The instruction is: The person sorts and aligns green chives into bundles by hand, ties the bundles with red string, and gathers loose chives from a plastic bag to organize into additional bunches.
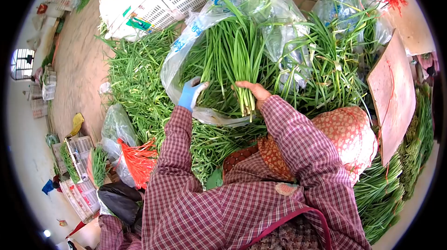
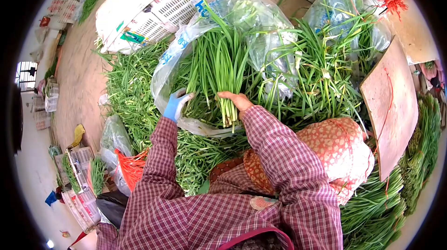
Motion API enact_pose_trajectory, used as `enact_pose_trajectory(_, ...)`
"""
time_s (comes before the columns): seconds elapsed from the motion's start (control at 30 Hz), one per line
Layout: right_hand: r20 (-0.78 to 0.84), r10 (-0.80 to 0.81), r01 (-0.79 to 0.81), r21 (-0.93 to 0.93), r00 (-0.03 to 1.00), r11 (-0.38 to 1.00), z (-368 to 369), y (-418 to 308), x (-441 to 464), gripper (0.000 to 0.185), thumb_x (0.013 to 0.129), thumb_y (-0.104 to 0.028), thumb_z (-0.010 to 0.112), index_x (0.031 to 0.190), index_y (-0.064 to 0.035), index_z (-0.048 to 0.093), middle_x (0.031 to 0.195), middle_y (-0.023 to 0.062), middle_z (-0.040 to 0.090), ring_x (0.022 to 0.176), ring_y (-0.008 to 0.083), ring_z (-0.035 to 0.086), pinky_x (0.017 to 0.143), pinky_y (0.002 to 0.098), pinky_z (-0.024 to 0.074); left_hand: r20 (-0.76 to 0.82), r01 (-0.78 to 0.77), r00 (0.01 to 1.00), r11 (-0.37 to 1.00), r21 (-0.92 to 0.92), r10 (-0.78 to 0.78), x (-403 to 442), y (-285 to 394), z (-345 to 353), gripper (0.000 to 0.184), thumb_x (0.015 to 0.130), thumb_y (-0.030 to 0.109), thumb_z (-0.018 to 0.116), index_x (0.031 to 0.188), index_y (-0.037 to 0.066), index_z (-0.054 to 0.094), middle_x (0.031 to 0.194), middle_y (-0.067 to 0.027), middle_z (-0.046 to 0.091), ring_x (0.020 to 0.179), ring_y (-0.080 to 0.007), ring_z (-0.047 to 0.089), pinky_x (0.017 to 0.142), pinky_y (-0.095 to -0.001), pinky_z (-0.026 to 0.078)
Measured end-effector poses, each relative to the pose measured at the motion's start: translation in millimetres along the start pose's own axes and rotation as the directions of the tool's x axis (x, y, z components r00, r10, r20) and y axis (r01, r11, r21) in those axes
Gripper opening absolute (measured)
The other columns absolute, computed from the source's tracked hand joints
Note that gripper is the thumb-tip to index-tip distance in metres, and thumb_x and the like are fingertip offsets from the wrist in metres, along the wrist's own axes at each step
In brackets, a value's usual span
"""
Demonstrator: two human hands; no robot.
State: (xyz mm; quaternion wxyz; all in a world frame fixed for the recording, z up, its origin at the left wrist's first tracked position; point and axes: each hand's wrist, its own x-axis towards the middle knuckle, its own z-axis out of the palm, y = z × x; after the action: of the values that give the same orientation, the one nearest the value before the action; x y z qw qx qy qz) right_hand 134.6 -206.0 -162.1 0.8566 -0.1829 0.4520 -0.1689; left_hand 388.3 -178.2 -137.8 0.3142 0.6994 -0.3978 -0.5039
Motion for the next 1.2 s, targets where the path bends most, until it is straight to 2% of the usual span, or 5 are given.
enact_pose_trajectory(0.33,0.095,0.034,-0.037,0.032,0.995,0.999,8,-13,-17,0.107,0.064,-0.041,0.082,0.143,0.0040,0.024,0.145,0.0239,0.031,0.126,0.0350,0.042,0.103,0.0504,0.0379,0.403,0.359,0.907,0.723,-0.590,-0.121,-18,28,40,0.049,0.091,0.026,0.058,0.129,-0.003,0.044,0.117,-0.0180,0.054,0.098,-0.0288,0.060,0.089,-0.0422,0.051)
enact_pose_trajectory(0.43,-0.178,0.045,-0.052,-0.037,0.983,0.998,5,-2,1,0.075,0.072,-0.038,0.078,0.133,-0.0072,0.048,0.125,0.0188,0.054,0.103,0.0272,0.058,0.085,0.0443,0.0516,0.317,0.382,0.922,0.672,-0.634,-0.224,-18,28,56,0.044,0.091,0.023,0.060,0.128,0.001,0.049,0.102,-0.0104,0.056,0.083,-0.0197,0.060,0.078,-0.0344,0.054)
enact_pose_trajectory(0.77,-0.104,0.050,-0.061,-0.110,0.993,0.992,15,-13,-20,0.100,0.063,-0.049,0.081,0.141,-0.0050,0.037,0.141,0.0253,0.037,0.127,0.0353,0.039,0.104,0.0551,0.0326,0.299,0.187,0.941,0.981,-0.058,-0.161,-49,48,72,0.058,0.088,0.025,0.059,0.134,-0.004,0.038,0.085,-0.0081,0.058,0.057,-0.0133,0.053,0.054,-0.0269,0.050)
enact_pose_trajectory(0.93,-0.093,-0.095,0.030,-0.543,0.991,0.839,2,1,9,0.125,0.057,-0.064,0.079,0.144,0.0058,0.022,0.146,0.0290,0.027,0.136,0.0379,0.029,0.112,0.0527,0.0242,0.342,-0.028,0.900,0.748,0.663,-0.269,-59,74,86,0.084,0.081,0.033,0.062,0.143,-0.007,0.021,0.129,-0.0299,0.049,0.113,-0.0363,0.056,0.098,-0.0385,0.045)
enact_pose_trajectory(1.2,-0.186,-0.006,-0.099,-0.552,0.983,0.828,1,-35,-42,0.107,0.055,-0.062,0.079,0.135,0.0010,0.045,0.144,0.0291,0.032,0.136,0.0392,0.029,0.113,0.0547,0.0196,0.632,-0.025,0.767,0.979,0.201,-0.110,-80,98,86,0.094,0.077,0.035,0.077,0.139,-0.001,0.016,0.099,-0.0186,0.060,0.064,-0.0171,0.065,0.051,-0.0269,0.055)
